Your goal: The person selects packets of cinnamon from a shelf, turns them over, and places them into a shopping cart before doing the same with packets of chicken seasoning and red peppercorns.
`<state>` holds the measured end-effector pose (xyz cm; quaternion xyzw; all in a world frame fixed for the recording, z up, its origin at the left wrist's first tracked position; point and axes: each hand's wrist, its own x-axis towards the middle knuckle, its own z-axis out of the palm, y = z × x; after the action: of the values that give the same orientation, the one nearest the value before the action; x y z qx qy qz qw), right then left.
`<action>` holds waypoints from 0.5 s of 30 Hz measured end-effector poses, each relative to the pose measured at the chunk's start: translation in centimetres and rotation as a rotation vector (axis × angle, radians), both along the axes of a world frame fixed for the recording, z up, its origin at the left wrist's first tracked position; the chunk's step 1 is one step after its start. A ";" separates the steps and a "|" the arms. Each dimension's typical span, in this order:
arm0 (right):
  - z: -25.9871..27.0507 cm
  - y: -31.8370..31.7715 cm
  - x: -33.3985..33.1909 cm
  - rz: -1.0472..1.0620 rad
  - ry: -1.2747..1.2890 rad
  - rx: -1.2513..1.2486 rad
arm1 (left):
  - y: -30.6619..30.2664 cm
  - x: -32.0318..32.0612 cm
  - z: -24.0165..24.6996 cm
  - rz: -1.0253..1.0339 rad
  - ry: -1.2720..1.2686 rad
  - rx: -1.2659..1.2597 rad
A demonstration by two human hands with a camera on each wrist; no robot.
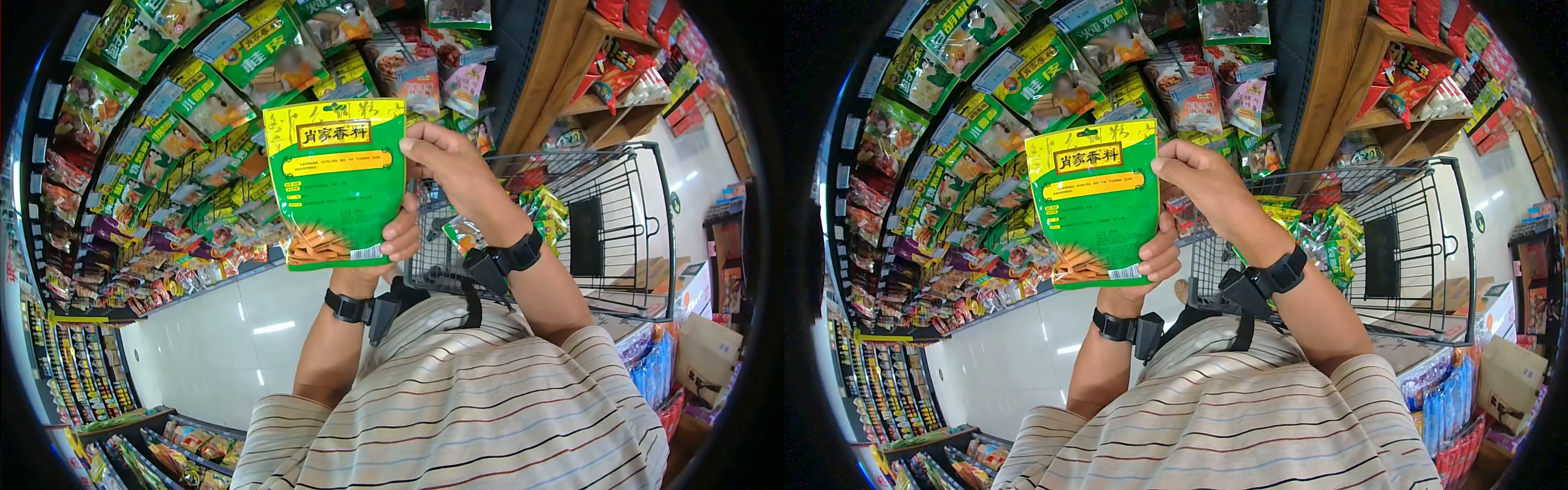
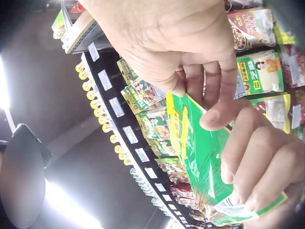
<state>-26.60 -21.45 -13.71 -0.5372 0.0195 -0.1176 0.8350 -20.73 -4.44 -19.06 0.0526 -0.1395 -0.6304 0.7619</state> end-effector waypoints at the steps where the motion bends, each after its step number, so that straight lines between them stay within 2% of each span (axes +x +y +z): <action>1: 0.0 0.0 0.1 -0.005 0.002 -0.003 | 0.1 0.1 0.0 0.006 -0.004 0.000; 8: -0.2 0.3 0.9 -0.005 0.030 -0.016 | 0.4 0.8 -0.1 0.031 0.011 -0.008; 15: -0.4 -0.9 1.2 0.003 0.043 -0.080 | 1.7 2.6 0.0 0.238 -0.110 0.142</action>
<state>-25.36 -22.38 -14.06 -0.5727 0.0319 -0.1054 0.8123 -18.17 -2.75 -19.06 0.1572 -0.1289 -0.5401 0.8167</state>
